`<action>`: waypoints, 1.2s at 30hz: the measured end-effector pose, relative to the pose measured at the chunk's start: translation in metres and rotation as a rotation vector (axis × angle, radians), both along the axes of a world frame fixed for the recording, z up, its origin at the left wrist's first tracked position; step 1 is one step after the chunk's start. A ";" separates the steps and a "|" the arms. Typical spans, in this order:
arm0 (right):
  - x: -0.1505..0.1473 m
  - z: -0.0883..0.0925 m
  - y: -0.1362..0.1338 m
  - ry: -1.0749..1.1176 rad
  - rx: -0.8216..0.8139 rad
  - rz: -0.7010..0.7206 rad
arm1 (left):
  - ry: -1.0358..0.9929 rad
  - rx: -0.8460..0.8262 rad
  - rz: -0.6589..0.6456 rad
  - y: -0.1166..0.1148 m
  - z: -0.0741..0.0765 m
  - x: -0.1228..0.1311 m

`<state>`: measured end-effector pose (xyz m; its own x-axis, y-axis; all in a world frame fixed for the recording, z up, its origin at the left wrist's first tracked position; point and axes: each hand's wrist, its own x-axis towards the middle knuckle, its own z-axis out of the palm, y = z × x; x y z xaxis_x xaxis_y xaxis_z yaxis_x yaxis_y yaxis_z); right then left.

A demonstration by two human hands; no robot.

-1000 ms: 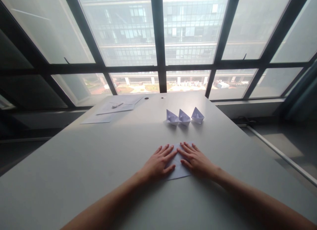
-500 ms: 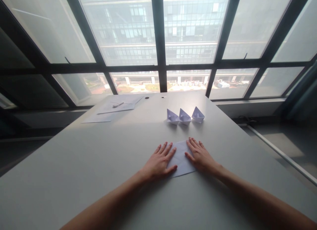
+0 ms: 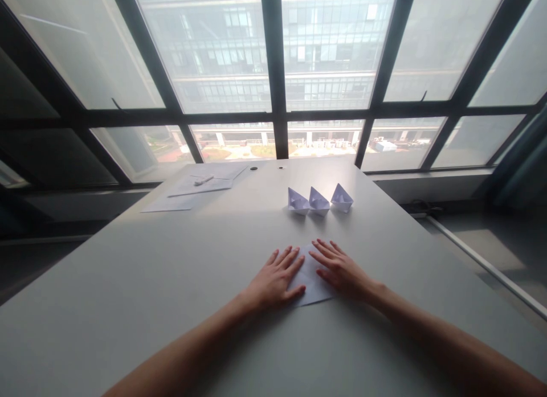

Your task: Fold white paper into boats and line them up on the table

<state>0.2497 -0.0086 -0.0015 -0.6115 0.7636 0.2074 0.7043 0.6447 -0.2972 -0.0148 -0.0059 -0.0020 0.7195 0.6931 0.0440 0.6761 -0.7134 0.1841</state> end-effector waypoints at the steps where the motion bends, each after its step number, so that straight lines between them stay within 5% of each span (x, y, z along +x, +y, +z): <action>1: -0.001 0.000 -0.001 -0.017 -0.035 0.055 | 0.000 -0.001 -0.003 0.000 0.000 0.000; 4: -0.002 0.000 -0.002 -0.051 -0.107 0.075 | 0.001 -0.010 -0.008 0.000 0.001 0.000; 15: 0.001 -0.007 0.005 -0.089 -0.113 -0.250 | 0.004 -0.020 0.003 0.000 0.002 0.000; 21: 0.004 -0.014 0.008 -0.060 -0.067 -0.312 | -0.019 -0.017 -0.014 0.000 0.005 0.000; 28: 0.009 -0.015 0.014 0.051 0.020 -0.342 | -0.110 -0.023 -0.105 -0.001 0.007 0.002; 36: 0.013 -0.013 0.020 0.286 0.088 -0.540 | -0.089 -0.050 -0.093 -0.001 0.008 0.001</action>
<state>0.2631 0.0109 -0.0142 -0.0546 0.9226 0.3819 0.8384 0.2501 -0.4844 -0.0134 -0.0070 0.0063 0.7753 0.6268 0.0777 0.5872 -0.7606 0.2770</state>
